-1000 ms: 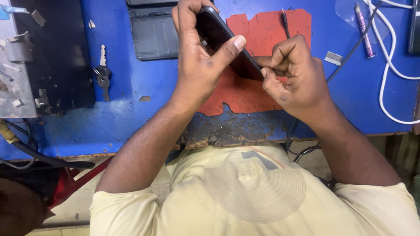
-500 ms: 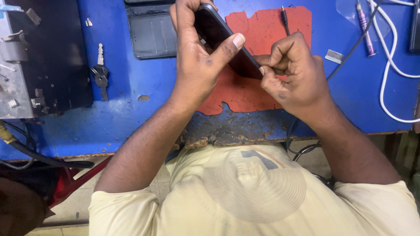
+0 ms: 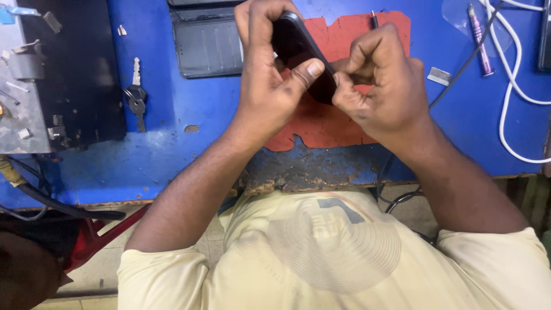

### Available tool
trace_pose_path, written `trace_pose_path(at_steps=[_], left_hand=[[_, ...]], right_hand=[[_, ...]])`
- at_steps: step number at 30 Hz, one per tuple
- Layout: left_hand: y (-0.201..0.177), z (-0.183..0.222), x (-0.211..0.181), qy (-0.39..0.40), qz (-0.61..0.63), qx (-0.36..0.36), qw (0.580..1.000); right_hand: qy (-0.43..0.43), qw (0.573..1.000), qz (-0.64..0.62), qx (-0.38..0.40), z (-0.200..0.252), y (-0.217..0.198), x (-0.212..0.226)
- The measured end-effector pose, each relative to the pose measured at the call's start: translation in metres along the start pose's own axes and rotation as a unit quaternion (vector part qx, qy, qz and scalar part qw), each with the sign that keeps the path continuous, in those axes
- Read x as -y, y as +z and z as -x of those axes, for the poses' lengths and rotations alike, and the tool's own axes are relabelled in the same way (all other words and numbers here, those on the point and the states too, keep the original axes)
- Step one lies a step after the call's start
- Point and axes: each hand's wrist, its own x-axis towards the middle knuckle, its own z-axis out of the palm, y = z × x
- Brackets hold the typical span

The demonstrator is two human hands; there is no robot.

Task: The person disassembles a smartphone by prying open the back cover and removing screws. They then connect a charging cable to the internal board to test the device. The person handles the phone, a screwdriver, and a charging cable throughout the process.

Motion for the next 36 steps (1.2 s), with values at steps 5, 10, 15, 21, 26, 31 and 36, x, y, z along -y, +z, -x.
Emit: trace_pose_path(at_steps=[5,10,15,21,26,31,36], left_hand=[[-0.001,0.000,-0.009,0.034,-0.063,0.021,0.997],[0.002,0.000,-0.017,0.069,-0.115,0.017,0.991],[0.011,0.003,-0.017,0.088,-0.122,-0.014,0.989],[0.021,0.004,-0.024,0.108,-0.103,-0.050,0.988],[0.017,0.004,-0.031,0.174,-0.145,-0.042,0.973],[0.015,0.008,-0.026,0.200,-0.169,-0.005,0.965],[0.015,0.008,-0.019,0.218,-0.176,0.054,0.958]], right_hand=[[-0.022,1.000,0.009,-0.016,-0.016,-0.001,0.013],[-0.042,0.999,-0.019,-0.019,-0.030,0.000,0.021],[-0.026,0.999,-0.013,-0.022,-0.044,0.001,0.035],[-0.018,0.998,-0.056,-0.035,-0.039,0.002,0.040],[-0.058,0.997,-0.030,-0.047,-0.024,-0.008,0.035],[-0.008,0.998,-0.031,-0.046,-0.016,-0.019,0.040],[-0.033,0.999,-0.002,-0.043,-0.005,-0.028,0.034]])
